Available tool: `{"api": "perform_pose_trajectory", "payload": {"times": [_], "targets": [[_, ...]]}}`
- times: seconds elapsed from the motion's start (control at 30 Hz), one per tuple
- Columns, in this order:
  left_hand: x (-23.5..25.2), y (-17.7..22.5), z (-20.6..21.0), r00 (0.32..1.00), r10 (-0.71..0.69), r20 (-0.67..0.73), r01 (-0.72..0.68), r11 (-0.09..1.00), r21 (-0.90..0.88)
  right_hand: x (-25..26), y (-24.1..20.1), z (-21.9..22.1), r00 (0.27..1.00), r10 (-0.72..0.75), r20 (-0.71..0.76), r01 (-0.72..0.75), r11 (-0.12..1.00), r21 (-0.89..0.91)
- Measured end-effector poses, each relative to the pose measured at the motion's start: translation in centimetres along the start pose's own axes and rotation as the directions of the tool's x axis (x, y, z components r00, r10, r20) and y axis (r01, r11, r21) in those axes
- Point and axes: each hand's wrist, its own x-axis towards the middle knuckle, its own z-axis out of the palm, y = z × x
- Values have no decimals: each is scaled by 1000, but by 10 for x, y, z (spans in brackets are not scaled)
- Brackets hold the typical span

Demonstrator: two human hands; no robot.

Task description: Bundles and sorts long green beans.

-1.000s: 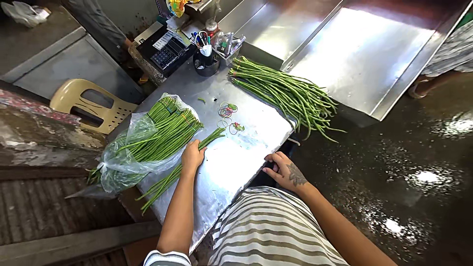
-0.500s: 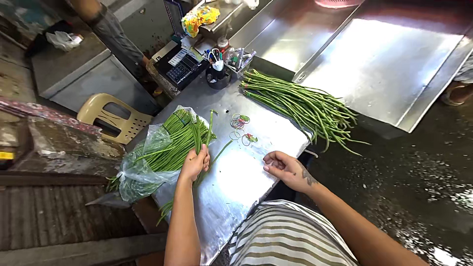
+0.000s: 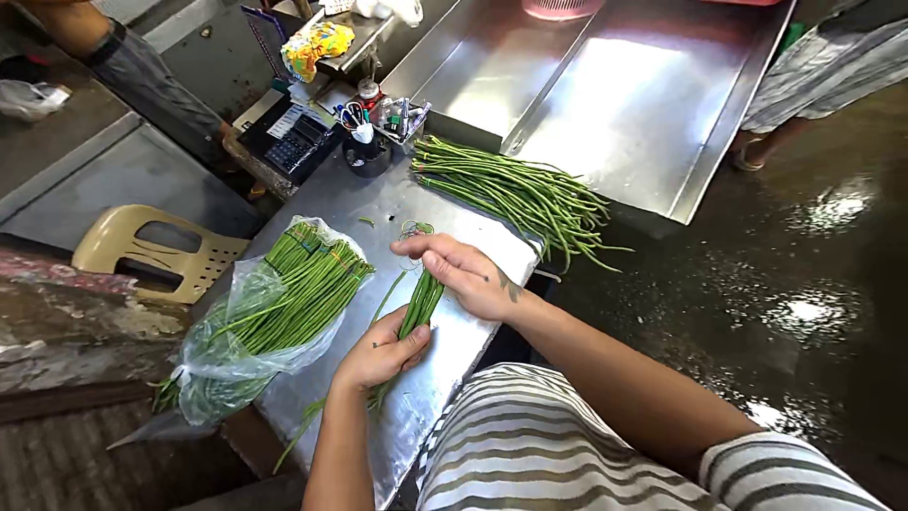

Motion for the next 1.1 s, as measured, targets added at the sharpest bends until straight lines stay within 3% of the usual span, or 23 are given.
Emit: {"api": "perform_pose_trajectory", "payload": {"times": [0.1, 0.17, 0.27, 0.33, 0.4, 0.43, 0.57, 0.7, 0.77, 0.87, 0.97, 1.1], "targets": [[12, 3, 4, 1000, -5, 13, 4, 999, 46, -13, 7, 3, 994, 37, 100, -40, 999, 29], [18, 4, 6, 1000, 2, 10, -3, 995, 97, -15, 5, -7, 999, 10, 53, -14, 997, 73], [25, 5, 6, 998, 20, 61, -28, 992, 127, -16, -11, -34, 990, -137, -21, 136, 989, -60], [31, 6, 8, 993, 17, 117, -32, 991, 127, -22, -16, -41, 967, -228, 113, 247, 950, -189], [37, 7, 11, 994, 3, 114, -18, 991, 135, -29, -11, -39, 916, -205, 345, 291, 932, -218], [40, 6, 13, 992, -6, 123, -11, 990, 138, -33, -9, -39, 905, -176, 386, 275, 936, -219], [47, 2, 12, 982, 6, 189, -30, 992, 123, -37, -21, -60, 965, -237, 108, 251, 959, -135], [47, 1, 18, 977, 76, 200, -99, 989, 110, -48, -18, -55, 976, -172, 130, 198, 955, -220], [49, 0, 20, 974, 115, 195, -132, 988, 76, -56, -7, -50, 993, -117, 28, 120, 970, -213], [48, -2, 22, 979, 144, 146, -153, 987, 55, -65, 3, -44, 992, -27, -124, 22, 999, -44], [50, -5, 26, 984, 153, 90, -166, 975, 150, -69, 5, -32, 983, 34, -180, -21, 997, 70], [50, -3, 31, 981, 195, 15, -191, 938, 291, -71, 6, -27, 985, -24, -168, 21, 1000, -15]]}}
